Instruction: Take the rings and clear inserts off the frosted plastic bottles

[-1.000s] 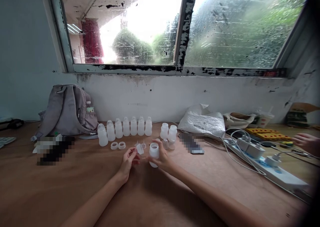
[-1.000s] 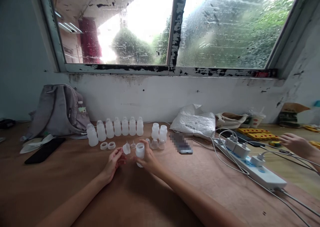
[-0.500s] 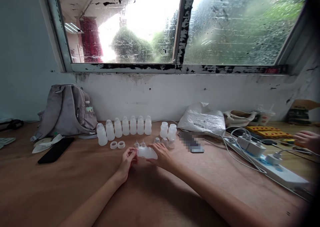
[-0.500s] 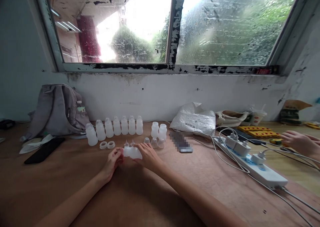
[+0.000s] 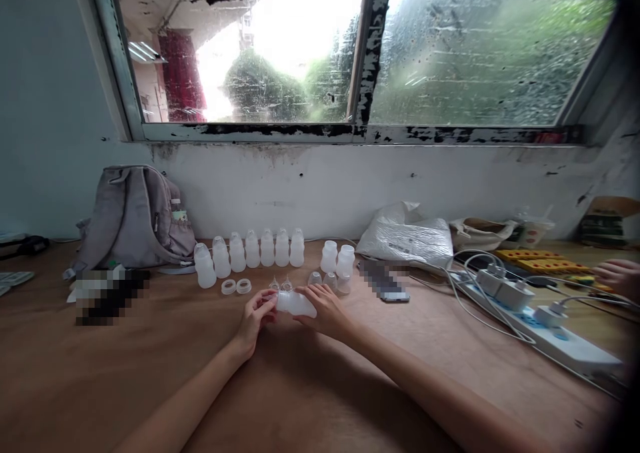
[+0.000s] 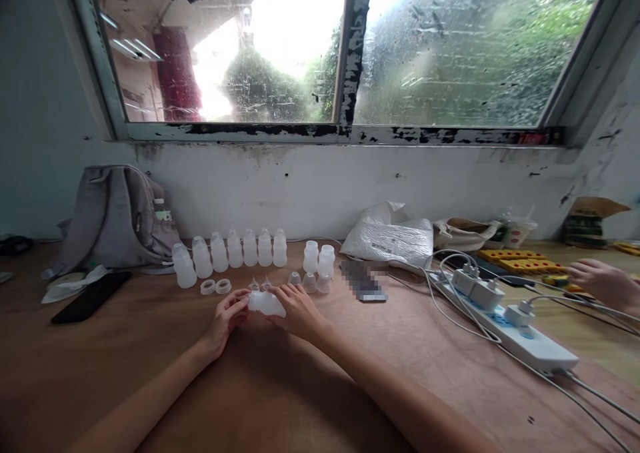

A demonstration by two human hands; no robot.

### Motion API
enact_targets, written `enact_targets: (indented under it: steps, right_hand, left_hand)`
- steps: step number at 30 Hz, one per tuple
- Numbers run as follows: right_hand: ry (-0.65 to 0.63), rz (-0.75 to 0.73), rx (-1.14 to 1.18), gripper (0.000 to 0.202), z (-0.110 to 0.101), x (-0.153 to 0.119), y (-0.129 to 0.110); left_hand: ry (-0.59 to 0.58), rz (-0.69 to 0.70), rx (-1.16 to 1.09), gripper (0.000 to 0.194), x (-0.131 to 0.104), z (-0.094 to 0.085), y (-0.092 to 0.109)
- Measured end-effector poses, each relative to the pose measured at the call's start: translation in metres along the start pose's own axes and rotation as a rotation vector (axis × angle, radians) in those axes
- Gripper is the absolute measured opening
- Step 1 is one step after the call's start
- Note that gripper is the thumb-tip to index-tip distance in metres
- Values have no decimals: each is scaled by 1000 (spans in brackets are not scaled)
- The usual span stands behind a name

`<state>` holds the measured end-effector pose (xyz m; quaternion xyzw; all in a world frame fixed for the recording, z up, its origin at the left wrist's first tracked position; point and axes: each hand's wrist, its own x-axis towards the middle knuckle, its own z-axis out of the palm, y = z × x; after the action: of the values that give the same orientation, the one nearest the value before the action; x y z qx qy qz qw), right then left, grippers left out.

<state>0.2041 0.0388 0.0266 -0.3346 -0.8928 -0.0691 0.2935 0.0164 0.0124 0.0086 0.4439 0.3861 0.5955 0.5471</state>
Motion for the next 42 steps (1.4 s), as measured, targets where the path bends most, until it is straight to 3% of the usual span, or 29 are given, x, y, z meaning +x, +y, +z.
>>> enact_targets:
  steps: [4, 9, 16, 20, 27, 35, 42]
  right_hand:
    - [-10, 9, -9, 47, 2, 0, 0]
    - [2, 7, -30, 47, 3, -1, 0]
    - [-38, 4, -30, 45, 2, -1, -2]
    - [-49, -2, -32, 43, 2, -2, -2]
    - [-19, 30, -9, 45, 4, -1, 1]
    - [-38, 14, -23, 44, 2, -1, -2]
    - [-18, 19, -5, 45, 3, -2, -1]
  left_hand:
    - [-11, 60, 26, 26, 2, -2, 3]
    - [123, 22, 182, 34, 7, -7, 4]
    - [42, 71, 344, 39, 12, -12, -2]
    - [1, 83, 360, 32, 11, -11, -2]
    - [-95, 237, 342, 20, 10, -12, 5]
    - [-24, 68, 292, 28, 7, -6, 1]
    - [-81, 168, 275, 23, 2, -3, 10]
